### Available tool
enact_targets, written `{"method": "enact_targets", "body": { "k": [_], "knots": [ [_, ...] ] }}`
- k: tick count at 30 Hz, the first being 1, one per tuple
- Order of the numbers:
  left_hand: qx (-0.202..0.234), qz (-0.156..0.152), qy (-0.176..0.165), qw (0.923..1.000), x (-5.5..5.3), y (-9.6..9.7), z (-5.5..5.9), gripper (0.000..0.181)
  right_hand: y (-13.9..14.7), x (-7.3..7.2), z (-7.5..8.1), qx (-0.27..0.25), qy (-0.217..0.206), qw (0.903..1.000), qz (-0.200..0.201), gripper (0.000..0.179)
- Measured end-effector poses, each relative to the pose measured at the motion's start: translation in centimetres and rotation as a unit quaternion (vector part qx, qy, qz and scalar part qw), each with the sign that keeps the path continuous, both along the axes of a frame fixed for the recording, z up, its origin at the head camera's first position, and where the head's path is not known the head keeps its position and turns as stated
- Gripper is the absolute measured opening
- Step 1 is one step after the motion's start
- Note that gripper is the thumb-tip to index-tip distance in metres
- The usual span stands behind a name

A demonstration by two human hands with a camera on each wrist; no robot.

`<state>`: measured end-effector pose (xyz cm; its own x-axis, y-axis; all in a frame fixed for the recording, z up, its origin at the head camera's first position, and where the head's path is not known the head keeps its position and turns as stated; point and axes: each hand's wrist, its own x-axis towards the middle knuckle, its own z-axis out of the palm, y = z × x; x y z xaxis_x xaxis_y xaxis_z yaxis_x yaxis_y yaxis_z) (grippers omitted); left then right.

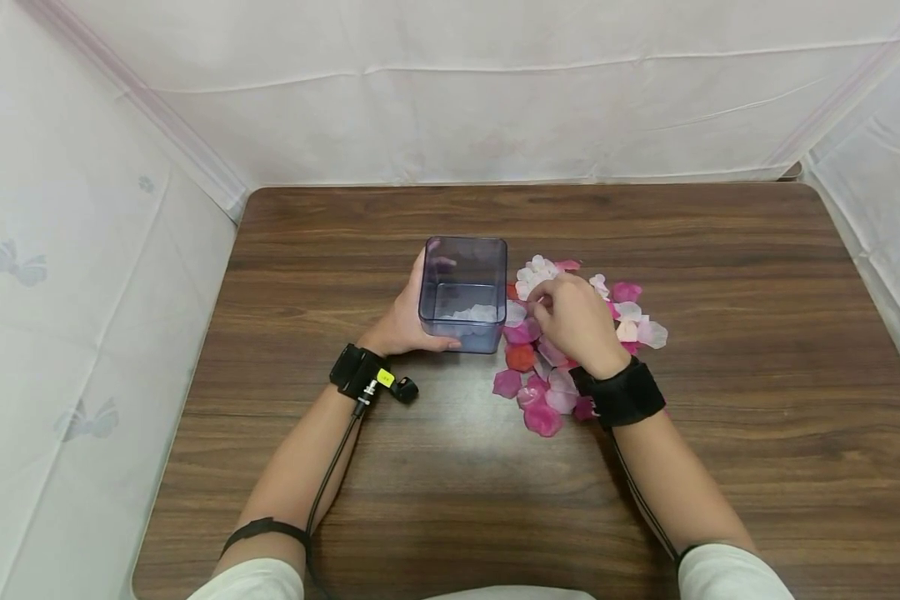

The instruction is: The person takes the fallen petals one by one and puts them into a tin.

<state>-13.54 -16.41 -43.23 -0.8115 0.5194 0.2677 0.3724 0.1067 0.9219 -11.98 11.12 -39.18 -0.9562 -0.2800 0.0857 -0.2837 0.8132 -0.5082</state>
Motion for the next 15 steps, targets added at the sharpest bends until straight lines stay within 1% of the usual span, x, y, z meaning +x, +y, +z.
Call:
{"method": "enact_targets", "body": {
  "k": [3, 5, 6, 8, 11, 13, 14, 15],
  "knots": [
    [0.002, -0.001, 0.001, 1.0000, 0.0, 0.0, -0.1, 0.137, 0.0, 0.2, 0.5, -0.035, 0.031, 0.9987, -0.018, 0.011],
    [0.003, -0.002, 0.004, 1.0000, 0.0, -0.1, -0.1, 0.137, -0.2, 0.4, 0.8, -0.068, 0.069, 0.9948, -0.032, 0.011],
    [0.003, -0.003, 0.003, 1.0000, 0.0, -0.1, -0.1, 0.137, -0.3, 0.5, 0.9, -0.089, 0.092, 0.9910, -0.039, 0.011],
    [0.003, -0.003, 0.003, 1.0000, 0.0, -0.1, -0.1, 0.137, -0.7, 0.6, 1.1, -0.139, 0.143, 0.9788, -0.047, 0.011],
    [-0.001, -0.001, -0.001, 1.0000, 0.0, 0.0, 0.1, 0.138, -1.3, 1.0, 1.2, -0.214, 0.219, 0.9512, -0.041, 0.013],
    [-0.003, 0.000, -0.002, 1.0000, 0.1, 0.0, 0.2, 0.138, -1.7, 1.2, 1.1, -0.251, 0.247, 0.9356, -0.023, 0.012],
    [-0.004, 0.000, -0.002, 1.0000, 0.1, 0.0, 0.2, 0.138, -1.9, 1.2, 1.0, -0.265, 0.254, 0.9302, -0.013, 0.012],
    [-0.005, 0.001, -0.002, 1.0000, 0.1, 0.0, 0.2, 0.138, -2.1, 1.3, 1.0, -0.272, 0.258, 0.9269, -0.003, 0.011]
  ]
}}
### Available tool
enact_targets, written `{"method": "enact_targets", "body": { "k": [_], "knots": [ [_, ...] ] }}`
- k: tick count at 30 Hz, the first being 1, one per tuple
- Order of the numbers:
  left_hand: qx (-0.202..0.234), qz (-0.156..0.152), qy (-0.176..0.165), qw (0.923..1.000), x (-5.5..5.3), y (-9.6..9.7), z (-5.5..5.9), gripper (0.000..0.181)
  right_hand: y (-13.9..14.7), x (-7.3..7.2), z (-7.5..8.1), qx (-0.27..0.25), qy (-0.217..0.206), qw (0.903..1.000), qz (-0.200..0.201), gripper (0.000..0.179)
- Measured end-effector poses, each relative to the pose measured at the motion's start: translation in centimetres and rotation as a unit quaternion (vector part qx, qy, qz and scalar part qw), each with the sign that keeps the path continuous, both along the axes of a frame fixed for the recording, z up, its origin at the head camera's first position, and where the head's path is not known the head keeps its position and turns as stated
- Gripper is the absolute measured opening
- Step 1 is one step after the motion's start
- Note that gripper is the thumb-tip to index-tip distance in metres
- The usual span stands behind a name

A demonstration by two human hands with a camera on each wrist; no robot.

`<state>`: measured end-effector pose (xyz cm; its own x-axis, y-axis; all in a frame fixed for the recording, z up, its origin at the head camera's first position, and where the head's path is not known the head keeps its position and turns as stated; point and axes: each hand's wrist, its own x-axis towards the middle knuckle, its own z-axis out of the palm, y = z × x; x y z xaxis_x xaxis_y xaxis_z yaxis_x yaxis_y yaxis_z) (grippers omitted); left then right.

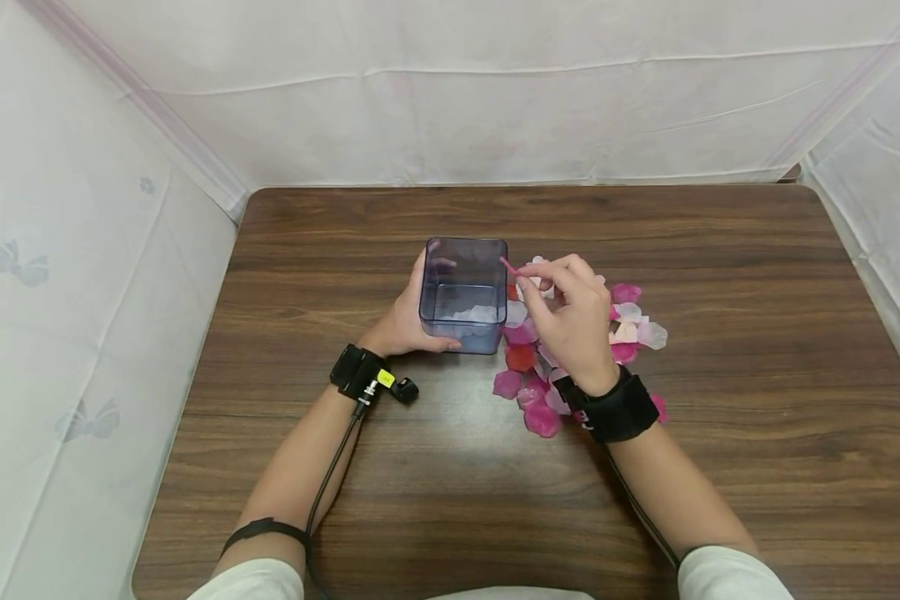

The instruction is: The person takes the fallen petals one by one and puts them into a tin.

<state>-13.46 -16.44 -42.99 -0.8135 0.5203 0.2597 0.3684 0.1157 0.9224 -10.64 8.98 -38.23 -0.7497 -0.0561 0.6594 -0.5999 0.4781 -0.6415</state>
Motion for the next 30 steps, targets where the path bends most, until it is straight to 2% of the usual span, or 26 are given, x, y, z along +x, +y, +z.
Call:
{"method": "enact_targets", "body": {
  "k": [3, 7, 17, 21, 24, 26, 30],
  "knots": [
    [0.004, -0.001, -0.002, 1.0000, 0.0, 0.1, 0.0, 0.138, -0.6, 0.3, -0.3, -0.008, -0.002, 0.9995, 0.030, 0.011],
    [0.015, -0.004, -0.009, 0.9998, 0.0, 0.0, 0.0, 0.137, -1.1, 0.5, -0.7, -0.005, -0.021, 0.9985, 0.051, 0.012],
    [0.011, -0.004, -0.009, 0.9999, -0.1, 0.0, -0.1, 0.139, -0.5, 0.4, -0.1, 0.005, -0.070, 0.9954, 0.066, 0.012],
    [0.002, -0.002, -0.010, 0.9999, -0.2, 0.0, -0.2, 0.139, 0.5, 0.0, 0.4, 0.011, -0.084, 0.9951, 0.051, 0.011],
    [-0.005, 0.000, -0.005, 1.0000, -0.2, 0.0, -0.1, 0.139, 1.5, -0.4, 0.7, 0.045, -0.105, 0.9931, 0.026, 0.010],
    [-0.003, -0.002, -0.002, 1.0000, -0.2, 0.0, -0.1, 0.138, 2.1, -0.6, 0.9, 0.083, -0.127, 0.9883, 0.013, 0.009],
    [0.005, -0.005, 0.001, 1.0000, -0.1, 0.0, 0.0, 0.137, 3.0, -1.0, 0.9, 0.169, -0.184, 0.9683, 0.010, 0.008]
  ]
}}
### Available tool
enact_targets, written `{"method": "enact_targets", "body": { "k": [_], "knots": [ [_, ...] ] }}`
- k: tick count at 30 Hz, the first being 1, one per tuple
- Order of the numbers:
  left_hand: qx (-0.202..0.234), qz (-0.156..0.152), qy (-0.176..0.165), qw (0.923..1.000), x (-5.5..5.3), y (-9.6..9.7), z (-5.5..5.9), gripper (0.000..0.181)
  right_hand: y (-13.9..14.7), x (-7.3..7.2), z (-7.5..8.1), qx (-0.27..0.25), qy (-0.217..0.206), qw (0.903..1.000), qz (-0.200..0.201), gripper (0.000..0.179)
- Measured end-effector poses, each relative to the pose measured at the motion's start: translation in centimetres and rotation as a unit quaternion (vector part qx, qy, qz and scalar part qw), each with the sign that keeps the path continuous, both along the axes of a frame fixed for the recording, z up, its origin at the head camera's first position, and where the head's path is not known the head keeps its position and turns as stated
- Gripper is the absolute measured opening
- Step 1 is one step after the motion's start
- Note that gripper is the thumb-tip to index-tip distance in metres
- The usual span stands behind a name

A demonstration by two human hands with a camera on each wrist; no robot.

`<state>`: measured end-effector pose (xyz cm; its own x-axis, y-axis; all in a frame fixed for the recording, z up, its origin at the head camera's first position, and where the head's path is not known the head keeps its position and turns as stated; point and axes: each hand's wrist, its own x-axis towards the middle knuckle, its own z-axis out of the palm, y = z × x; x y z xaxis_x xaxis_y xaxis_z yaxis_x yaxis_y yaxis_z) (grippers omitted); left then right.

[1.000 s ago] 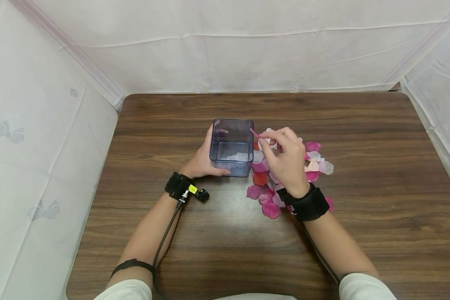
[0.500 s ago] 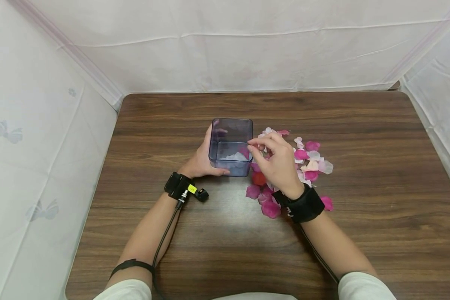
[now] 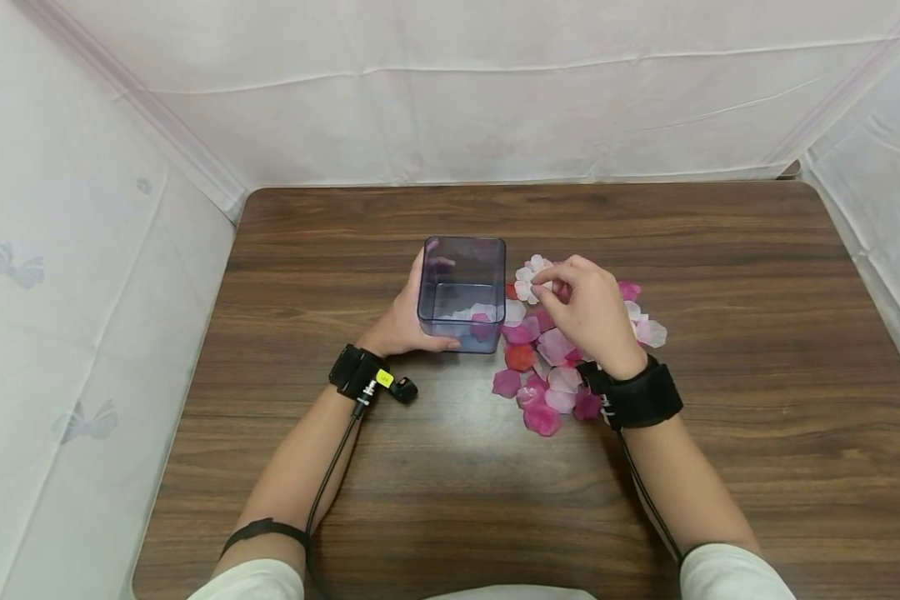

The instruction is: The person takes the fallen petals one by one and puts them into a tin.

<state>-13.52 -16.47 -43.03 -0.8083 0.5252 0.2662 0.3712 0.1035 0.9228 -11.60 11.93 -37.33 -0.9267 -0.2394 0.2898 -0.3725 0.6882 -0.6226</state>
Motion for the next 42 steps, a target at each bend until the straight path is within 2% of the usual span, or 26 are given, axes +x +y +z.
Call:
{"method": "enact_targets", "body": {
  "k": [4, 9, 12, 17, 27, 30, 35, 39, 42],
  "knots": [
    [0.005, -0.001, 0.001, 1.0000, 0.1, 0.0, 0.0, 0.137, 0.0, -0.4, -0.5, 0.071, -0.053, 0.9954, 0.037, 0.008],
    [0.004, 0.000, -0.007, 1.0000, 0.0, 0.0, -0.1, 0.138, -0.7, -0.5, -1.3, 0.137, -0.101, 0.9801, 0.102, 0.014],
    [0.001, 0.000, -0.010, 0.9999, 0.0, 0.0, -0.1, 0.139, -1.1, -0.3, -1.5, 0.162, -0.121, 0.9716, 0.122, 0.021],
    [-0.007, 0.004, -0.019, 0.9998, 0.1, 0.0, -0.1, 0.139, -1.6, 0.0, -1.9, 0.186, -0.138, 0.9647, 0.126, 0.029],
    [-0.010, 0.004, -0.012, 0.9999, 0.2, 0.0, 0.0, 0.138, -2.1, 0.2, -2.7, 0.222, -0.125, 0.9611, 0.107, 0.023],
    [-0.011, 0.004, -0.012, 0.9999, 0.2, 0.0, 0.1, 0.138, -2.0, 0.2, -2.4, 0.213, -0.126, 0.9646, 0.091, 0.016],
    [-0.009, 0.003, -0.009, 0.9999, 0.2, 0.1, 0.1, 0.138, -1.3, 0.3, -1.2, 0.166, -0.103, 0.9794, 0.051, 0.009],
    [-0.007, 0.002, -0.009, 0.9999, 0.1, 0.1, 0.1, 0.138, -0.8, 0.5, -0.4, 0.108, -0.052, 0.9927, 0.013, 0.010],
    [-0.005, 0.002, -0.011, 0.9999, 0.1, 0.0, 0.0, 0.138, -0.7, 0.7, 0.1, 0.052, 0.000, 0.9985, -0.019, 0.009]
  ]
}}
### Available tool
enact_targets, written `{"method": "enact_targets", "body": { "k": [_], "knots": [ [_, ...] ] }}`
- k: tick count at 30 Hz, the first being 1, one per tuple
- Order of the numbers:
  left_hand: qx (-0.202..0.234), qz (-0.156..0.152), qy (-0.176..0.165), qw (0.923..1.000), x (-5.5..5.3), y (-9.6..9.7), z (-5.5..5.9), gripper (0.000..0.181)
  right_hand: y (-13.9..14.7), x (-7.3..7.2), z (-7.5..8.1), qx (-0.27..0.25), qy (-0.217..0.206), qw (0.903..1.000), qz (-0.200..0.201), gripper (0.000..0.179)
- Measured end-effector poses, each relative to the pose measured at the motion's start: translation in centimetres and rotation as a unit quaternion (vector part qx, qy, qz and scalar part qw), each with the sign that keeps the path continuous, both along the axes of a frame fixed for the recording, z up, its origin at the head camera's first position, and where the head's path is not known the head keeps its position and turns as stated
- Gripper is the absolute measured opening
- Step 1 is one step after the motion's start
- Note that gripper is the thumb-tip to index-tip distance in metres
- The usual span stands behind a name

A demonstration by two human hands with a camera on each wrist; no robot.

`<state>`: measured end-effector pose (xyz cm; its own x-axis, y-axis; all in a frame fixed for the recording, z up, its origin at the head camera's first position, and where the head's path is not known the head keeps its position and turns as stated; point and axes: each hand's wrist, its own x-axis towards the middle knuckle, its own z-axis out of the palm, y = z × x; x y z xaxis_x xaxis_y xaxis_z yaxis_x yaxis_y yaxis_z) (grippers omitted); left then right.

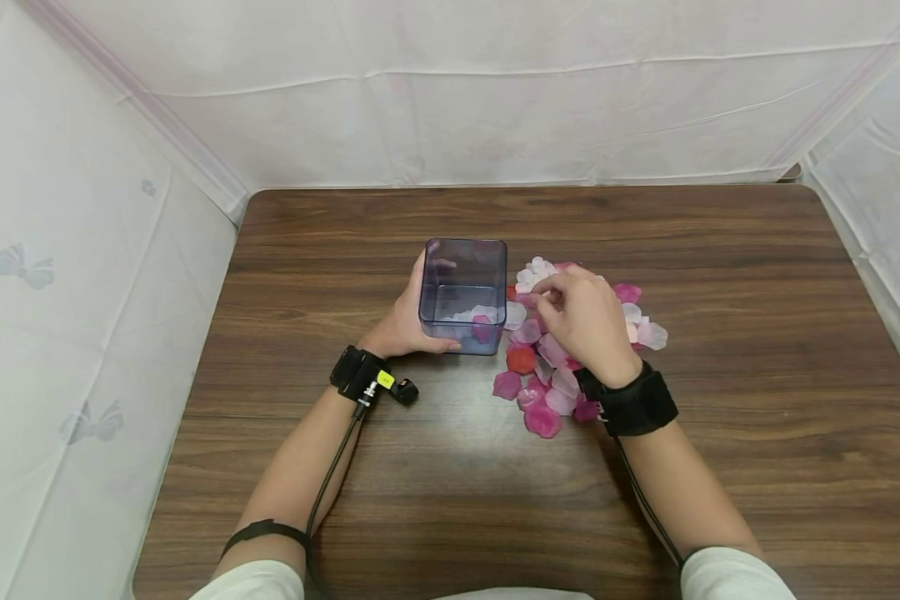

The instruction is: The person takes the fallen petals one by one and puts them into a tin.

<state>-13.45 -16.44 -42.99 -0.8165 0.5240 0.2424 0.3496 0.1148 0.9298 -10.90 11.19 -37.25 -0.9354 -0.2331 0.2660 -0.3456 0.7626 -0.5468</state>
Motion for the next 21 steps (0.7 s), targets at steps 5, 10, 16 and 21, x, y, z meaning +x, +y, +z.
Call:
{"method": "enact_targets", "body": {
  "k": [5, 10, 16, 21],
  "knots": [
    [-0.002, 0.002, 0.003, 1.0000, 0.0, 0.0, 0.0, 0.138, -0.7, 0.3, 0.1, -0.095, 0.097, 0.9902, -0.033, 0.015],
    [-0.003, 0.000, 0.005, 1.0000, -0.1, 0.1, 0.0, 0.137, -1.8, 0.6, -0.3, -0.169, 0.175, 0.9698, -0.016, 0.014],
    [0.008, -0.004, -0.007, 0.9999, -0.1, 0.1, -0.2, 0.139, -3.2, 1.0, -0.9, -0.191, 0.196, 0.9612, 0.038, 0.012],
    [0.009, -0.003, -0.012, 0.9999, 0.0, -0.1, -0.3, 0.138, -4.1, 1.1, -1.1, -0.186, 0.192, 0.9617, 0.061, 0.011]
  ]
}}
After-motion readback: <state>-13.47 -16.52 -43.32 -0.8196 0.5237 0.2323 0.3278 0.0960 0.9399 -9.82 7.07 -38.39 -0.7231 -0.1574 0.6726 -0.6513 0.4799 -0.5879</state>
